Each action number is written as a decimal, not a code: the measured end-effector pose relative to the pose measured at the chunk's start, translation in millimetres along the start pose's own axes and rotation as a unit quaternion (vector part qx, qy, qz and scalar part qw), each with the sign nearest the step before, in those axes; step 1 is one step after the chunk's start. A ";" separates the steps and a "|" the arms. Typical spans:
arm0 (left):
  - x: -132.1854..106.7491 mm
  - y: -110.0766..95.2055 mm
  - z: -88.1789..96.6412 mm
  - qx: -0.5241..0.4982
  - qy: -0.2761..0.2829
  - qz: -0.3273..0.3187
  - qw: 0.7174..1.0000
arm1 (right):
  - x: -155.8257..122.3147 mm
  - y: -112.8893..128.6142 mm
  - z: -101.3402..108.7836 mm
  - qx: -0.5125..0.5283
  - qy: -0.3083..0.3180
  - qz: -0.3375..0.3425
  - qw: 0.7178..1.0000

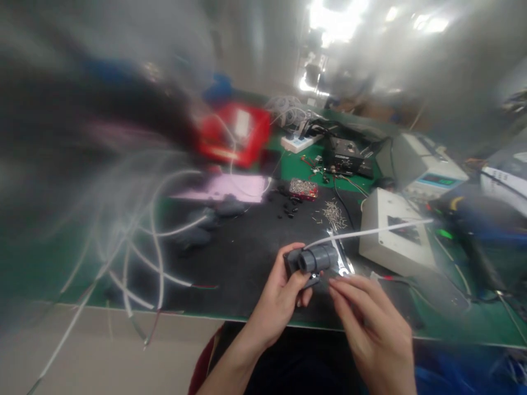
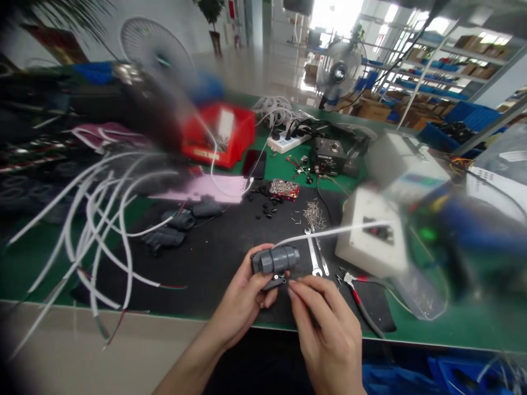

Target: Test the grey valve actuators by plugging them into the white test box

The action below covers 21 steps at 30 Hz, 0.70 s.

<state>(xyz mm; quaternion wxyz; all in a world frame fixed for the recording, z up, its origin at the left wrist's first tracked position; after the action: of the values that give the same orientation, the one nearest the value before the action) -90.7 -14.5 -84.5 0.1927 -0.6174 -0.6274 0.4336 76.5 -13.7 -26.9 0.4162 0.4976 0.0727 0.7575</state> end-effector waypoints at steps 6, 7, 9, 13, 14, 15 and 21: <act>1.1 -0.1 0.4 0.017 -0.014 0.010 1.000 | -39.8 -65.9 41.6 -0.210 0.008 -0.117 0.971; 1.7 0.2 0.1 0.023 -0.013 0.009 1.000 | -45.1 -73.2 42.7 -0.227 0.018 -0.121 0.966; 2.6 1.2 -0.3 0.034 -0.013 0.008 0.999 | -50.9 -82.1 40.6 -0.243 0.034 -0.118 0.962; 3.0 2.3 -0.8 0.042 -0.015 0.012 0.999 | -48.3 -86.9 34.0 -0.244 0.052 -0.107 0.962; 2.6 2.1 -1.0 0.042 -0.014 0.012 0.999 | -46.4 -86.8 33.8 -0.242 0.059 -0.110 0.962; 2.2 1.8 -1.2 0.041 -0.012 0.013 0.999 | -44.0 -85.5 34.3 -0.236 0.064 -0.111 0.963; 0.4 0.5 -3.1 0.039 0.017 0.020 0.999 | -21.7 -46.3 30.9 -0.062 0.005 -0.190 0.980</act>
<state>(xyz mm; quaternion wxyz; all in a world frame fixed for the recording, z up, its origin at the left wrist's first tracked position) -88.0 -13.2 -83.4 0.2189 -0.6293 -0.5939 0.4508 130.9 -8.6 -51.0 0.5821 0.4438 0.1208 0.6705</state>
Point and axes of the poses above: each hand's wrist, its own x-axis towards the middle knuckle, its own z-axis out of the back of the hand, y = z × x, the point moved 3 cm from there along x, towards the middle knuckle, and after that the axes turned 13 degrees about -y, right-handed, at the moved point
